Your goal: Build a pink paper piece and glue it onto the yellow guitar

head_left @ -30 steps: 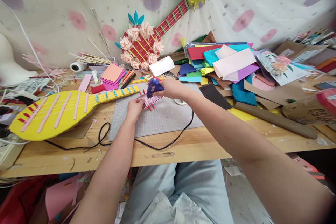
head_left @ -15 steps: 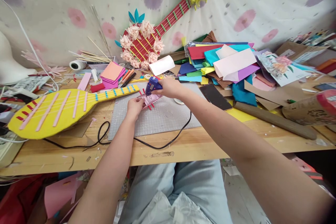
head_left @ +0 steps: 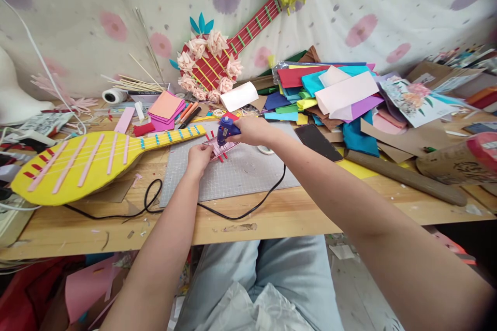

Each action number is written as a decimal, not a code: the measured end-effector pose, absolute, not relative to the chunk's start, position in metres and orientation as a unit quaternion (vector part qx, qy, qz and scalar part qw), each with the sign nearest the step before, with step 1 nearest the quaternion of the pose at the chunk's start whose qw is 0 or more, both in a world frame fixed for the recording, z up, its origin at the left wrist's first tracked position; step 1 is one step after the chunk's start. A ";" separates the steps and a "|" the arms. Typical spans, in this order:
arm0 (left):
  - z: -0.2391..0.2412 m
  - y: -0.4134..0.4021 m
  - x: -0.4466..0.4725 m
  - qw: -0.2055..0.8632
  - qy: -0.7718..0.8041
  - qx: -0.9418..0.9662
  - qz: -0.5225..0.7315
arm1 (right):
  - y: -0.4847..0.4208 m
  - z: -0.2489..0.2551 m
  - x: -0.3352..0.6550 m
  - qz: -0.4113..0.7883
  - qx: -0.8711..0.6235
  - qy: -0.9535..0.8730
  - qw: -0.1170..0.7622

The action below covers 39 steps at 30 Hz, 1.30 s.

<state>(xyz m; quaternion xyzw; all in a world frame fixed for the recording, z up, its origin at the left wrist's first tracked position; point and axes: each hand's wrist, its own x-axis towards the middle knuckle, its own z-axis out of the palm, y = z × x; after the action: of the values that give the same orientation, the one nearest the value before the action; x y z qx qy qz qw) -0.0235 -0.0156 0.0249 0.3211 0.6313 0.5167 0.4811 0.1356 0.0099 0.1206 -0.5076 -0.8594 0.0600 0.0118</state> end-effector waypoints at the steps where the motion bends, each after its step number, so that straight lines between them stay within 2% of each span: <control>1: 0.025 -0.015 -0.024 0.481 0.631 0.320 0.518 | 0.009 0.122 0.136 0.061 -0.507 -0.860 0.018; 5: 0.024 -0.015 -0.024 0.480 0.631 0.316 0.521 | 0.006 0.129 0.145 0.112 -0.508 -0.849 0.094; 11: 0.023 -0.014 -0.024 0.482 0.605 0.296 0.560 | 0.005 0.118 0.184 0.300 -0.515 -0.731 0.332; 13: 0.023 -0.013 -0.022 0.484 0.590 0.282 0.581 | 0.007 0.103 0.202 0.320 -0.530 -0.667 0.414; 16: 0.025 -0.014 -0.020 0.497 0.567 0.259 0.603 | 0.013 0.075 0.228 0.290 -0.588 -0.562 0.505; 18: 0.027 -0.015 -0.019 0.512 0.548 0.244 0.615 | 0.016 0.057 0.242 0.261 -0.636 -0.528 0.498; 22: 0.031 -0.017 -0.017 0.527 0.515 0.223 0.639 | 0.019 0.031 0.257 0.178 -0.726 -0.537 0.391; 28: 0.030 -0.017 -0.017 0.548 0.489 0.223 0.640 | 0.019 0.020 0.258 0.111 -0.760 -0.562 0.306; 31: 0.028 -0.018 -0.015 0.566 0.474 0.229 0.635 | 0.012 0.025 0.257 0.063 -0.749 -0.564 0.341; 35: 0.026 -0.018 -0.014 0.582 0.460 0.232 0.629 | -0.010 0.044 0.249 -0.095 -0.724 -0.533 0.428; 37: 0.026 -0.018 -0.013 0.591 0.457 0.230 0.624 | -0.022 0.055 0.237 -0.104 -0.701 -0.551 0.440; 39: 0.026 -0.019 -0.012 0.597 0.458 0.232 0.617 | -0.028 0.060 0.219 -0.035 -0.665 -0.609 0.431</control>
<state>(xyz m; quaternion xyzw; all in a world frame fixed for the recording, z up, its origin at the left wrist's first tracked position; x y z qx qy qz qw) -0.0121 -0.0186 0.0264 0.2319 0.4577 0.6168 0.5968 0.2195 -0.0284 0.0597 -0.6651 -0.6090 -0.0351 0.4308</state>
